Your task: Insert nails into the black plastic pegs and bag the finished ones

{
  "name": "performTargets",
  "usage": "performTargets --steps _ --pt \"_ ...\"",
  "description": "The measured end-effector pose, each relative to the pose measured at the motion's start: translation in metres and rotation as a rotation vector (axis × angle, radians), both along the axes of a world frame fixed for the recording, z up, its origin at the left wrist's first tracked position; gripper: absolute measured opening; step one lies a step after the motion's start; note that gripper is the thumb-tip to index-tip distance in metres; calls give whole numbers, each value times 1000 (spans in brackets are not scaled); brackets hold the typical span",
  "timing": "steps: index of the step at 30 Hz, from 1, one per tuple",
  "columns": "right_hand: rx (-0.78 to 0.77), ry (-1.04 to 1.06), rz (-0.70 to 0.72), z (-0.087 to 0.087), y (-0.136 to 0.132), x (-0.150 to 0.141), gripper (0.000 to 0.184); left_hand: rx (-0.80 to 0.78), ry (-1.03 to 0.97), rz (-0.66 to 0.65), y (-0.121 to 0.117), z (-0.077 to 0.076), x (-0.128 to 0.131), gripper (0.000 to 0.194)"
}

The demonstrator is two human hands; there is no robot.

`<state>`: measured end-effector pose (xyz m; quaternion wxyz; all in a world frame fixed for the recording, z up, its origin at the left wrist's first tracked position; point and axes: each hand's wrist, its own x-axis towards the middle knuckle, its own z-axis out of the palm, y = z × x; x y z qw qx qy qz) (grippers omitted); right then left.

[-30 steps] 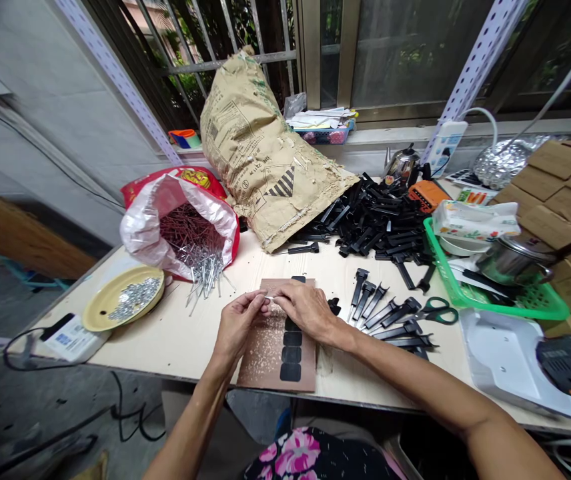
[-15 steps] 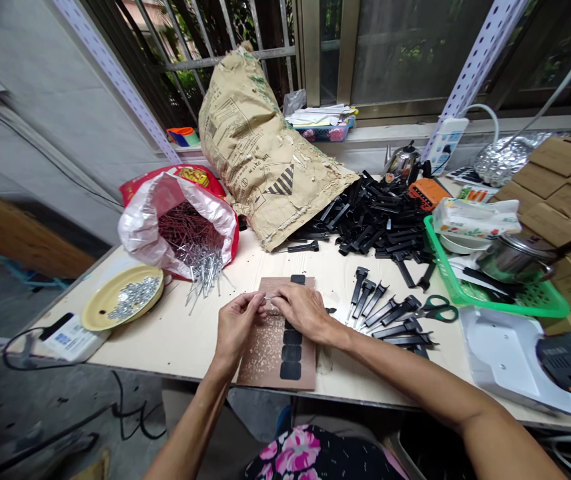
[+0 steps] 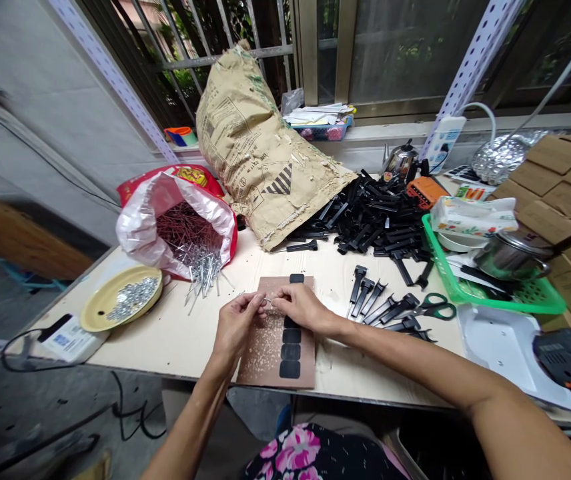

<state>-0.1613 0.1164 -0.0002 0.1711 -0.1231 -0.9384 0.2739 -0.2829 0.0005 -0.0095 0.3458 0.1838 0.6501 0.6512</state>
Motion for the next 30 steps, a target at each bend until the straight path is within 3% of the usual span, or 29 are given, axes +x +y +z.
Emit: performTargets --steps 5,9,15,18,24,30 --pt "512 108 105 1 4 7 26 7 -462 -58 2 -3 -6 24" --pt "651 81 36 4 6 6 24 24 -518 -65 2 -2 -7 17" --pt "685 57 25 5 4 2 21 17 -521 -98 2 -2 -8 24" --pt "682 25 28 3 1 0 22 23 -378 -49 2 -5 -6 31" --pt "376 -14 -71 1 -1 -1 16 9 -34 -10 1 -7 -2 31" --pt "379 -46 -64 0 -2 1 24 -8 44 -25 0 -8 -2 33"
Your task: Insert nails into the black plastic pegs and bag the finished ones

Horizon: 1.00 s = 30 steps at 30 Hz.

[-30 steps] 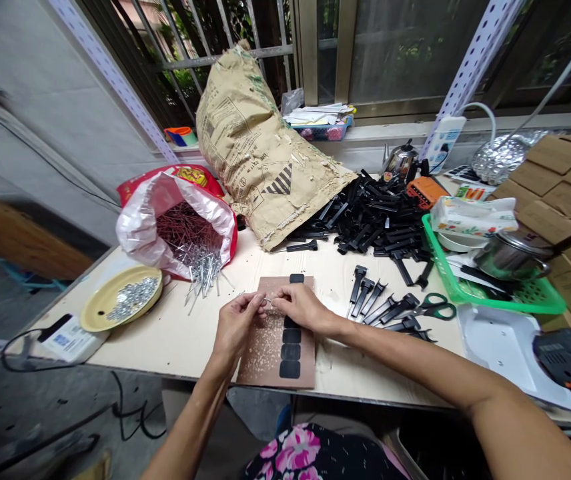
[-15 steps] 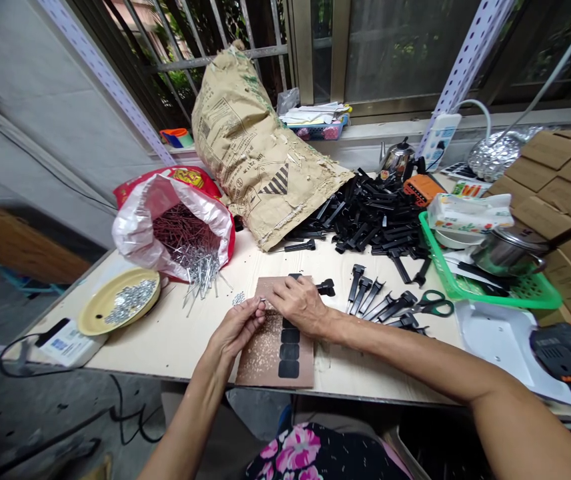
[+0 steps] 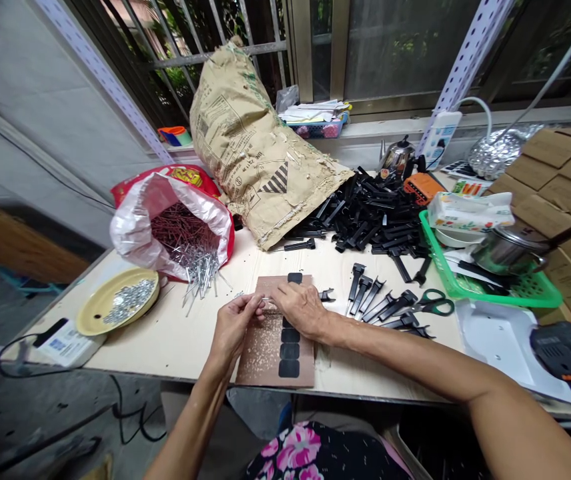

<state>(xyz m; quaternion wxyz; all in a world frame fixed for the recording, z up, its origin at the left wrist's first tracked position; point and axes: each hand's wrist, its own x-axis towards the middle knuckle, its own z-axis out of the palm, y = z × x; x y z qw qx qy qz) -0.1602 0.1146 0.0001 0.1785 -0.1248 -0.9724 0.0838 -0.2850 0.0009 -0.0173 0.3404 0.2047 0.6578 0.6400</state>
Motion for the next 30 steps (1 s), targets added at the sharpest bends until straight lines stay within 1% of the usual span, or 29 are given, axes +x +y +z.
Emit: performTargets --steps 4,7,9,13,14,16,18,22,23,25,26,28,30 --pt "-128 -3 -3 -1 0 -1 21 0 16 -4 0 0 -2 33" --pt "-111 29 15 -4 0 -2 20 1 25 -9 -1 2 -3 32" --pt "-139 26 9 -6 1 -3 22 -1 39 -16 -2 3 -4 30" --pt "-347 73 55 -4 2 -3 14 -2 44 -42 -3 1 -7 30" --pt "-362 83 66 -3 2 -3 13 -2 40 -50 -3 1 -7 30" --pt "-320 70 53 -2 1 -4 13 -8 33 -61 -3 0 -8 30" --pt "-291 41 26 0 0 -4 17 -18 34 -63 -3 -1 -9 30" --pt "-440 31 40 3 4 0 19 -51 69 -90 -3 -1 -7 34" --pt "-453 28 42 3 8 2 19 -66 96 -105 -3 -1 -6 37" --pt "-411 22 11 2 19 7 19 -103 220 -117 -4 0 -3 43" --pt "-371 21 -16 0 26 9 19 -121 330 -110 -5 0 -2 45" --pt "-280 8 -73 -6 43 13 20 -157 619 -110 -7 -3 1 44" --pt "-190 -14 -107 -15 58 15 21 -192 910 -173 -9 -10 3 42"
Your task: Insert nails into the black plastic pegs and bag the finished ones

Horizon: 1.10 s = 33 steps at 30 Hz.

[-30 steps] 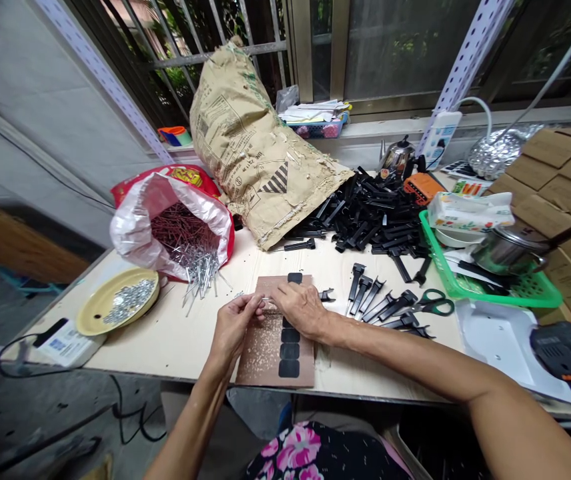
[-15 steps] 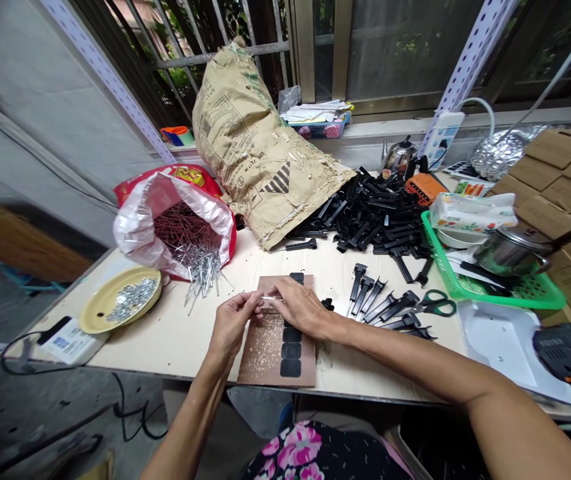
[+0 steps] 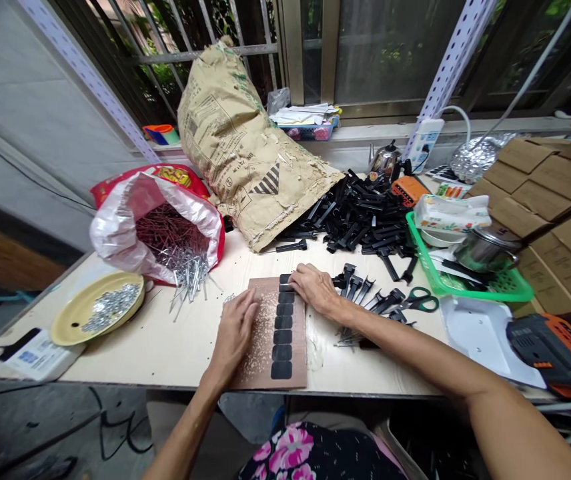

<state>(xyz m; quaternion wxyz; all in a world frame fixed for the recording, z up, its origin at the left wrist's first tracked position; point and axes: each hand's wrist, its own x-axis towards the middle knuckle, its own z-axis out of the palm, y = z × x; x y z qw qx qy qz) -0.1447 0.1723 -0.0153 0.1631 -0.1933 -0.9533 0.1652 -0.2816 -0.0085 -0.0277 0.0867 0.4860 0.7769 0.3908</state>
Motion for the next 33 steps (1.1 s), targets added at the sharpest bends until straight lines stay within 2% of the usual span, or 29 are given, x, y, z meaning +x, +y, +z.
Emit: performTargets --steps 3,4,6,8,9,10,13,14,15,17,18,21,22,26,30,33 --pt "96 -17 -14 -16 4 6 20 -98 275 -121 -2 -19 2 46" --pt "120 -10 29 -21 -1 9 20 -127 328 -135 -3 -25 2 47" --pt "174 7 247 -28 -17 17 21 -169 395 -136 -4 -35 3 48" --pt "230 16 550 -30 -30 22 24 -183 427 -131 -4 -41 3 48" --pt "241 15 615 -28 -33 23 24 -183 435 -129 -4 -42 3 48" --pt "235 13 596 -26 -33 23 25 -182 440 -128 -4 -42 2 48" --pt "154 -14 318 -20 -22 19 23 -186 435 -138 -4 -41 1 48" --pt "134 -19 360 -19 -18 17 23 -186 432 -144 -3 -41 1 48" --pt "112 -28 479 -20 -16 16 23 -184 428 -147 -3 -42 1 48" --pt "92 -30 619 -21 -12 15 25 -178 419 -142 -3 -43 0 48" --pt "91 -29 625 -20 -10 15 28 -177 416 -138 -3 -44 0 48" --pt "115 -20 506 -17 -7 16 39 -181 411 -136 -2 -46 0 48" --pt "121 -24 510 -16 -7 17 38 -182 412 -138 -2 -46 0 48" --pt "179 -54 678 -19 -18 24 23 -178 417 -128 -2 -45 1 48" --pt "108 -43 573 -15 -25 26 26 -188 418 -127 -2 -44 3 48" --pt "27 -117 505 2 -13 39 25 -181 418 -131 -2 -44 3 48"
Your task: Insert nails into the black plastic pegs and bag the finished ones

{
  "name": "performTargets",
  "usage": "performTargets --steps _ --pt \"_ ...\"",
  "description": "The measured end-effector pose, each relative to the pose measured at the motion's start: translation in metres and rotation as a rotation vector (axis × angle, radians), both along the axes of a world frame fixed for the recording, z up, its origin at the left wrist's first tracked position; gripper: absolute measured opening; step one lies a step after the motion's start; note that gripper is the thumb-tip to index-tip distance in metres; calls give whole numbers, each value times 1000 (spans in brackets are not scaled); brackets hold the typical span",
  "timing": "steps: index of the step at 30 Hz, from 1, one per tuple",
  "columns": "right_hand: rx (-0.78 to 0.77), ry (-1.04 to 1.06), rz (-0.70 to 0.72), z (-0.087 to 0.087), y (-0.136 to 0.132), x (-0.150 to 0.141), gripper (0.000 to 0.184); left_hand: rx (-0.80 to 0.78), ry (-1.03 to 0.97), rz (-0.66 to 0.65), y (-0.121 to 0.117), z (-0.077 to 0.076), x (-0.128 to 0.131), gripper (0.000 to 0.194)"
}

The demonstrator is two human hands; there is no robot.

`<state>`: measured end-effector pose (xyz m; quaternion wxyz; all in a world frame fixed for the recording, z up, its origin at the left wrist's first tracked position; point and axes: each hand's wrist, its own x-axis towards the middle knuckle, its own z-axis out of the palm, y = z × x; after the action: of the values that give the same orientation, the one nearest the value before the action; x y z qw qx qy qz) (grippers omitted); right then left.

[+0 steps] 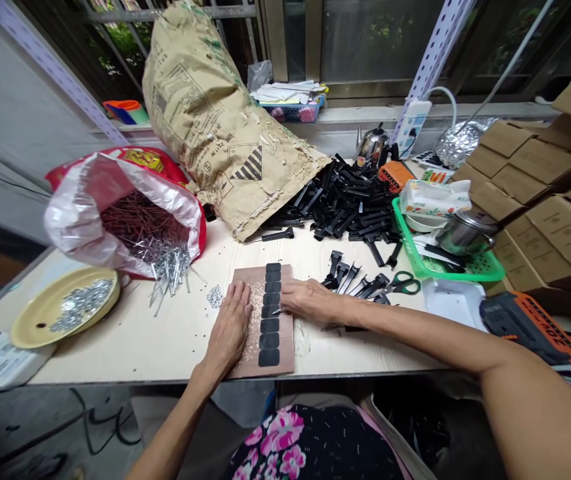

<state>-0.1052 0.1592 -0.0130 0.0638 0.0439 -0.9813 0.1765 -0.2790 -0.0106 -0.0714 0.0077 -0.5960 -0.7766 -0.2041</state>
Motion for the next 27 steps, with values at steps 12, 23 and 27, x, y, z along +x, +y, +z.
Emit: performTargets --steps 12,23,27 --pt "166 -117 -247 49 69 45 19 33 -53 39 0 -2 2 48" --pt "341 1 -312 -29 75 -159 19 285 -169 457 -46 33 -50 30" --pt "341 0 -319 -41 80 -159 21 190 -224 430 -60 24 -65 28"
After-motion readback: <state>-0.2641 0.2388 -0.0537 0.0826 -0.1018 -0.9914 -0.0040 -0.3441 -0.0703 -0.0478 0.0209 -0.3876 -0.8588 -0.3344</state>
